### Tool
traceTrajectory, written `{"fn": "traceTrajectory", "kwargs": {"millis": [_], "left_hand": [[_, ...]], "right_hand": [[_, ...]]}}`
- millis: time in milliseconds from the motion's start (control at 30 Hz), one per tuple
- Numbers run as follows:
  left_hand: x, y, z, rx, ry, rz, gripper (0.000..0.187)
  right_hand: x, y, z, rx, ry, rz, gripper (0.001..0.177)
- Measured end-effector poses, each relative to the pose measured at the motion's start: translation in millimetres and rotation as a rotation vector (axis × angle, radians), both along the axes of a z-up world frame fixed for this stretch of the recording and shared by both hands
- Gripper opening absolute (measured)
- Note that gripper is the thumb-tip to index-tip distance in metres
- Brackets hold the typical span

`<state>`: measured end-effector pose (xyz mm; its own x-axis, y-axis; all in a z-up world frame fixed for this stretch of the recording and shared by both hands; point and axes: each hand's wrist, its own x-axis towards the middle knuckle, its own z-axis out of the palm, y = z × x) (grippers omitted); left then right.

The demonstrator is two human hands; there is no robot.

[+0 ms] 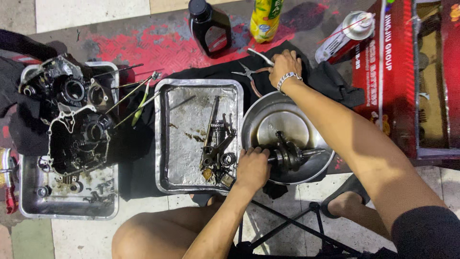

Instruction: The person pours a yellow liquid from a bottle onto a crankshaft held over a metal bowl, then uses a toothbrush to scrub the crankshaft surfaces. The crankshaft is rotated and scrubbed repeatedly while the liquid collects in the bowl.

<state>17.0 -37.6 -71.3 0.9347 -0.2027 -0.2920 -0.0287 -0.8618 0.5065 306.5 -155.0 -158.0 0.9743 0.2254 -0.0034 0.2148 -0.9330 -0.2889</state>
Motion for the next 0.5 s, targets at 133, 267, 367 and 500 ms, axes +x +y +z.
{"fn": "traceTrajectory", "kwargs": {"millis": [133,267,367,500], "left_hand": [[1.6,-0.7,-0.3,0.002,0.0,0.008,0.026],[1.9,4.1,-8.2,-0.053,0.005,-0.025,0.027],[1.0,12.9,-16.2,-0.171,-0.02,-0.054,0.025],[-3.2,18.0,-20.7,-0.264,-0.113,0.01,0.029]], "right_hand": [[8.2,-3.9,3.3,0.047,0.146,-0.079,0.014],[-11.5,-5.6,41.3,0.241,-0.204,0.028,0.015],[-54.2,-21.2,90.8,0.505,-0.237,0.085,0.02],[-158.3,-87.2,143.9,0.55,-0.275,0.063,0.026]]}}
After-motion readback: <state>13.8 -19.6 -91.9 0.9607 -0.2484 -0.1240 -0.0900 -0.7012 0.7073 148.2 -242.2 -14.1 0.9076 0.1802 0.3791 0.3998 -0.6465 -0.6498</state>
